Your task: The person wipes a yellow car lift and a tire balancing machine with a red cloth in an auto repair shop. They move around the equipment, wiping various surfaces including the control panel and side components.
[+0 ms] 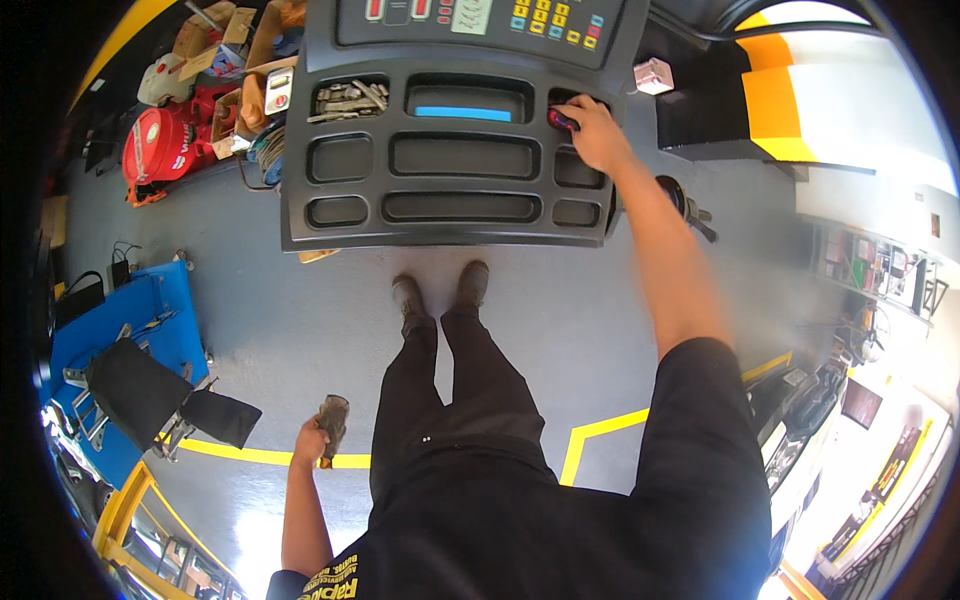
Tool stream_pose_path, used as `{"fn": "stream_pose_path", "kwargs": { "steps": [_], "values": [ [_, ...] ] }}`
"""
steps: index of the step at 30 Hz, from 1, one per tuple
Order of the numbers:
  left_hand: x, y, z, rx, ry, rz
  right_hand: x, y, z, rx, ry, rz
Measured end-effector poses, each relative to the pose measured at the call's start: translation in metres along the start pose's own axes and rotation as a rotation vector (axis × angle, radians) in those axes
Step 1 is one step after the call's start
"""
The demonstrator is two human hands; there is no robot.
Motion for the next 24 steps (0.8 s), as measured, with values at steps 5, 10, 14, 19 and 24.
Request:
{"fn": "stream_pose_path", "kwargs": {
  "steps": [5, 10, 14, 19, 24],
  "values": [
    [-0.015, 0.001, -0.061, 0.031, -0.073, -0.057, -0.005, 0.000, -0.004, 0.183, 0.549, 0.170],
    [-0.025, 0.002, -0.067, 0.045, -0.040, -0.075, -0.002, -0.034, -0.009, 0.422, 0.435, 0.550],
    [-0.024, -0.005, -0.028, 0.044, 0.112, -0.015, -0.055, -0.024, -0.041, 0.623, -0.221, 0.908],
    [0.001, -0.009, 0.027, -0.065, 0.131, -0.010, -0.065, 0.042, -0.031, 0.574, -0.069, 0.506],
    [0.017, -0.002, 0.032, -0.102, 0.078, 0.080, 0.031, 0.065, 0.024, 0.646, 0.231, -0.108]
  ]
}}
Point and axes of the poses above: each hand's wrist, its own y-axis away from the middle knuckle, its own x-axis out of the palm, z = x × y, the point moved 4 cm from there along -y, towards the middle knuckle, and after that the axes turned 5 degrees about -y, right-handed, at the moved point
